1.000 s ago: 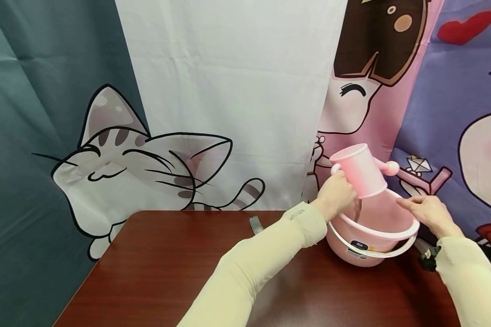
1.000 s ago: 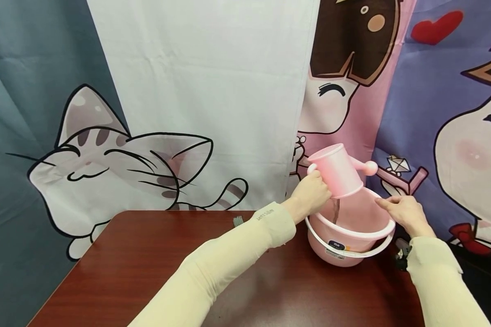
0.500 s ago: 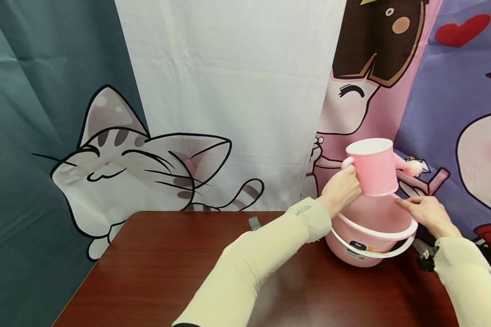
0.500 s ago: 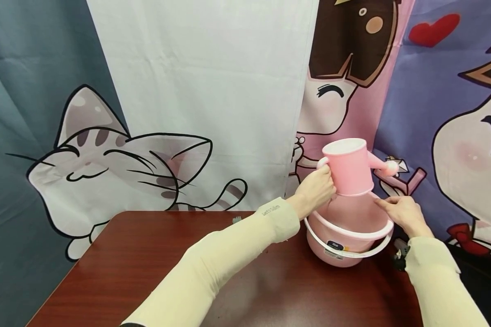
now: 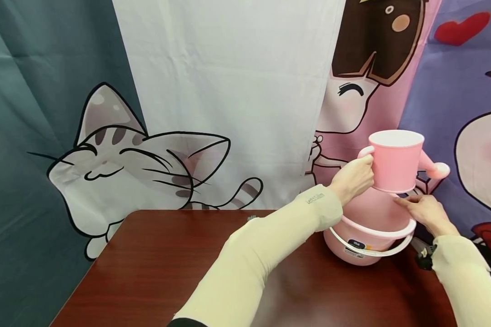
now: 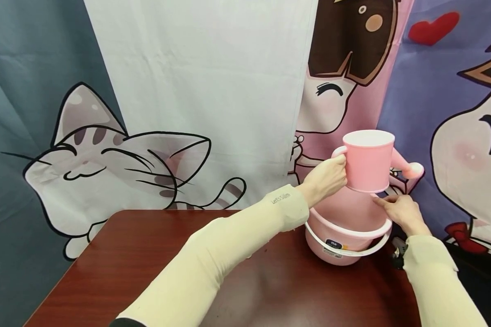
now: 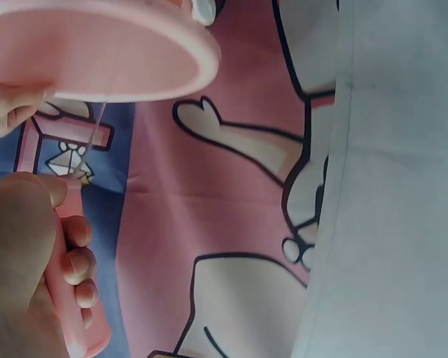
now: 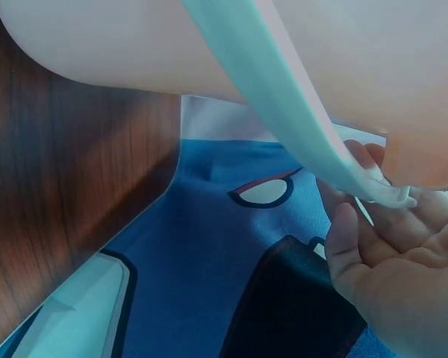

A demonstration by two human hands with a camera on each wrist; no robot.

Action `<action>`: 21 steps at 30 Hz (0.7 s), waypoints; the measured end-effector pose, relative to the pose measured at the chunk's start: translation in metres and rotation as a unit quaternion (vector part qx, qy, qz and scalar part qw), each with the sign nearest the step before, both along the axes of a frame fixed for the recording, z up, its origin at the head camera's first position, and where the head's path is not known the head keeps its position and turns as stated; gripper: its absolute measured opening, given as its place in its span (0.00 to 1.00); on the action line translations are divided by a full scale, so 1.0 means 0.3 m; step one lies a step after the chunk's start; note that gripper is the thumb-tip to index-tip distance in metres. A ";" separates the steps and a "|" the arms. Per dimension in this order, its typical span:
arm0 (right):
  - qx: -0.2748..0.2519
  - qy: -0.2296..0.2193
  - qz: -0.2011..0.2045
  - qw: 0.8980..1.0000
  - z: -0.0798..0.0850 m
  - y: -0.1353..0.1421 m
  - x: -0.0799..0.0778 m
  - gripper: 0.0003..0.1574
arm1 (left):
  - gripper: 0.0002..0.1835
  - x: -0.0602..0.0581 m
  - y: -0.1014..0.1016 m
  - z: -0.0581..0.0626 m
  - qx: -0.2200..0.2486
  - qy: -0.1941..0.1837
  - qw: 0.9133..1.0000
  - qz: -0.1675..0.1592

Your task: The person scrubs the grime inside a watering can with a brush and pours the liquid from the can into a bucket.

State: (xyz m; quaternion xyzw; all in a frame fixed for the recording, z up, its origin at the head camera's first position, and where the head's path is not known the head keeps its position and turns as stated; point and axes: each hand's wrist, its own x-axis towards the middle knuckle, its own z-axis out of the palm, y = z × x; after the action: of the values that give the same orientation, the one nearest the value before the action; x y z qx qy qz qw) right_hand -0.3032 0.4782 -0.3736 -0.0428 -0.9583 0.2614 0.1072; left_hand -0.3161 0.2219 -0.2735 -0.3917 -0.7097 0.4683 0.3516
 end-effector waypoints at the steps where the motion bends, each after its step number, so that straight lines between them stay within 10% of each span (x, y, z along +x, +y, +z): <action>1: -0.001 0.002 0.000 1.000 0.001 -0.002 -0.001 0.37 | 0.25 -0.001 0.003 0.009 -0.003 0.002 1.000 -0.003; 21: -0.003 0.011 0.005 1.000 0.001 0.003 -0.004 0.33 | 0.26 -0.006 0.029 0.041 -0.034 0.009 0.999 -0.006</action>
State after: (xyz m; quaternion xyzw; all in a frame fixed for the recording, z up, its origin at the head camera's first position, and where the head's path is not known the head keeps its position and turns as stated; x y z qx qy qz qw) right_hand -0.3044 0.4790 -0.3732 -0.0356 -0.9565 0.2649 0.1166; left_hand -0.3178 0.2307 -0.2613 -0.4032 -0.6879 0.4933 0.3476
